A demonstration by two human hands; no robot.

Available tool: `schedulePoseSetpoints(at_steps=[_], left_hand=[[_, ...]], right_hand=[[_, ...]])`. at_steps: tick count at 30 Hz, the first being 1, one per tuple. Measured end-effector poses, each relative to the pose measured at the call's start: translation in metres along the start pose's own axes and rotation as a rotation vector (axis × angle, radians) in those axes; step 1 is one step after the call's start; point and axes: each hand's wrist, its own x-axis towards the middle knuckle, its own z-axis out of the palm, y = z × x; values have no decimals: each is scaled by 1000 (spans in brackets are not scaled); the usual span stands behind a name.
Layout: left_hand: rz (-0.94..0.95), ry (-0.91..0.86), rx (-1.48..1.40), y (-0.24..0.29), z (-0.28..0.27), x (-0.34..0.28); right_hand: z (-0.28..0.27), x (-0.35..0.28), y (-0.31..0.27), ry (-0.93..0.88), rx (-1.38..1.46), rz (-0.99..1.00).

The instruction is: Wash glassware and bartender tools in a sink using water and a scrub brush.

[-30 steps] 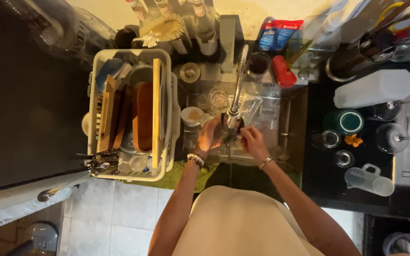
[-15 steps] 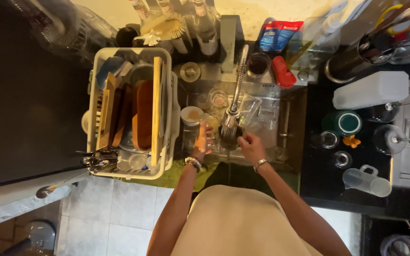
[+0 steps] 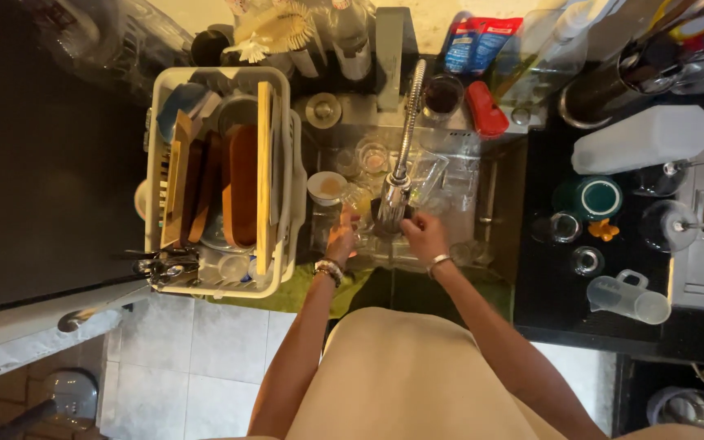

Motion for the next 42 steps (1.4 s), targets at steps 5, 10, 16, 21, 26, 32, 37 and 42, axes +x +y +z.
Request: schedulePoseSetpoints(at_steps=[5, 10, 16, 21, 26, 32, 37, 42], left_hand=[[130, -13, 2, -24, 2, 18], [-36, -42, 8, 1, -2, -6], [-128, -116, -237, 4, 5, -15], [-5, -198, -501, -20, 23, 7], [113, 183, 381, 43, 22, -52], [49, 149, 641, 98, 18, -115], [269, -66, 230, 14, -4, -30], [114, -204, 182, -12, -10, -10]], right_hand=[[3, 12, 26, 44, -40, -74], [1, 7, 11, 26, 11, -29], [4, 6, 16, -95, 148, 123], [-9, 6, 15, -403, 454, 596], [7, 3, 41, -655, 875, 989], [25, -10, 17, -906, 1178, 956], [34, 6, 33, -529, 657, 791], [27, 17, 57, -135, -18, 88]])
